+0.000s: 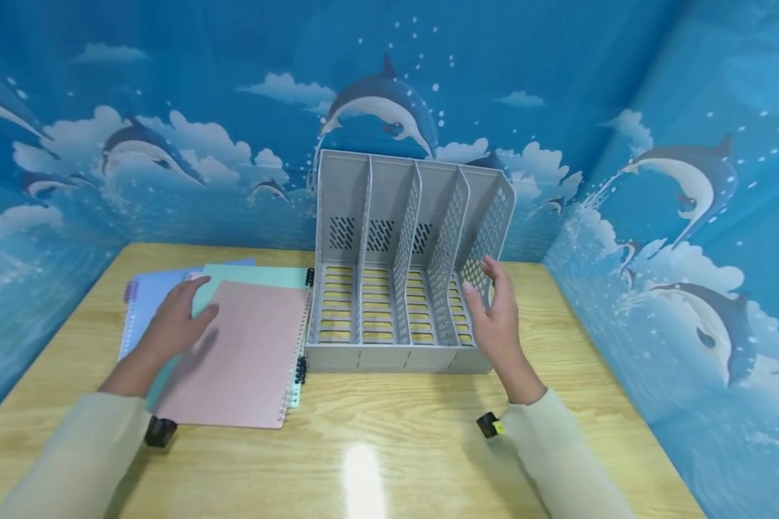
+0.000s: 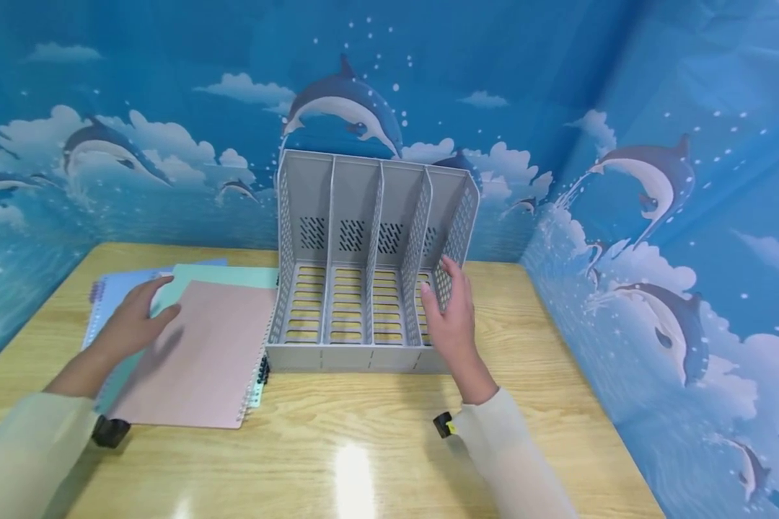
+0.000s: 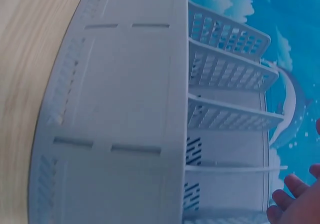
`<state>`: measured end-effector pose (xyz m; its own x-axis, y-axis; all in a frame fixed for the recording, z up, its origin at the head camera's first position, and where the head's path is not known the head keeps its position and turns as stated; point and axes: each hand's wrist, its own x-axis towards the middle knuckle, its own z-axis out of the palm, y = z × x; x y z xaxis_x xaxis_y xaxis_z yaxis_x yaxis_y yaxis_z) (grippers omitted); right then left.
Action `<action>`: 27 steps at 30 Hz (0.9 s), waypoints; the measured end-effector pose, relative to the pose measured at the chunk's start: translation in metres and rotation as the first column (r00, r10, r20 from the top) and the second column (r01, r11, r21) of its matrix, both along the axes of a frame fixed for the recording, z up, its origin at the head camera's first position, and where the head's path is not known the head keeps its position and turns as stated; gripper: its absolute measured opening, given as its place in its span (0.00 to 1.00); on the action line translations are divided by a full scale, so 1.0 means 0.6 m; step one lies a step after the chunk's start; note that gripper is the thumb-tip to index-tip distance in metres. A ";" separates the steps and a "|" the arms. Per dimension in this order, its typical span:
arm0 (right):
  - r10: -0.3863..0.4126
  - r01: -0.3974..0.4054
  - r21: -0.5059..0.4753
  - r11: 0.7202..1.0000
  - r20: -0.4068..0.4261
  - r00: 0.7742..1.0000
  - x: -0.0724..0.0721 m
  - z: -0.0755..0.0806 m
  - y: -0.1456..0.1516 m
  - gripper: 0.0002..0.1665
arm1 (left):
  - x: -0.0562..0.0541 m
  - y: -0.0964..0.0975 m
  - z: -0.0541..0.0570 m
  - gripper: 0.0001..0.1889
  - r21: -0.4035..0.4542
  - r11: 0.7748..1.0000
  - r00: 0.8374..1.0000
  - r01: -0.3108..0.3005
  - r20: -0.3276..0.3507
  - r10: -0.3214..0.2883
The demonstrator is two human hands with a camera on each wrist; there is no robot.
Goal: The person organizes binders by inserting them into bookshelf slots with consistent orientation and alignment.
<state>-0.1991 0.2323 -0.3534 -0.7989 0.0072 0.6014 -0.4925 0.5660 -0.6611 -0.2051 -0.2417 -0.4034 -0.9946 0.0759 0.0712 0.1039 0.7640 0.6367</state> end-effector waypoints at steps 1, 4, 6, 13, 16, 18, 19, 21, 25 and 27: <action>0.013 -0.013 -0.001 1.000 0.004 1.000 -0.002 0.002 -0.007 0.32 | 0.001 0.000 -0.001 0.33 -0.001 1.000 1.000 -0.003 -0.001 0.003; 0.062 -0.063 0.020 0.998 0.020 0.998 -0.006 0.008 -0.028 0.32 | 0.000 0.003 -0.001 0.33 -0.001 1.000 1.000 -0.010 -0.006 0.010; 0.091 -0.092 0.049 0.995 0.022 0.996 -0.007 0.012 -0.044 0.32 | -0.001 0.004 -0.001 0.33 0.000 1.000 1.000 -0.010 -0.007 0.010; 0.193 -0.193 0.080 0.978 0.005 0.981 0.004 0.018 -0.099 0.32 | -0.004 0.004 -0.008 0.34 0.016 1.000 1.000 -0.005 0.014 0.005; 0.233 -0.232 0.078 0.970 -0.005 0.973 0.011 0.017 -0.120 0.32 | -0.003 0.004 -0.012 0.34 0.027 1.000 0.999 0.004 0.034 -0.005; 0.254 -0.252 0.085 0.964 -0.017 0.967 0.015 0.017 -0.133 0.32 | -0.001 0.004 -0.013 0.34 0.028 1.000 0.999 0.006 0.033 -0.006; 0.265 -0.262 0.090 0.961 -0.019 0.964 0.017 0.017 -0.139 0.33 | 0.000 0.004 -0.013 0.33 0.027 1.000 1.000 0.004 0.030 -0.005; 0.276 -0.273 0.099 0.957 -0.021 0.961 0.021 0.016 -0.152 0.33 | 0.000 0.003 -0.012 0.33 0.033 0.999 1.000 0.005 0.024 -0.006; 0.310 -0.309 0.096 0.946 -0.006 0.951 0.028 0.012 -0.181 0.33 | 0.001 0.001 -0.012 0.33 0.057 0.998 0.999 0.028 0.037 -0.030; 0.344 -0.343 0.093 0.935 0.012 0.939 0.031 0.011 -0.197 0.34 | 0.001 -0.003 -0.012 0.34 0.052 0.998 0.999 0.035 0.037 -0.037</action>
<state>-0.1802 0.1138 -0.3469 -0.7401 -0.3227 0.5900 -0.6706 0.4203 -0.6113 -0.2044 -0.2432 -0.4107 -0.9933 0.1093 0.0379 0.1058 0.7266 0.6789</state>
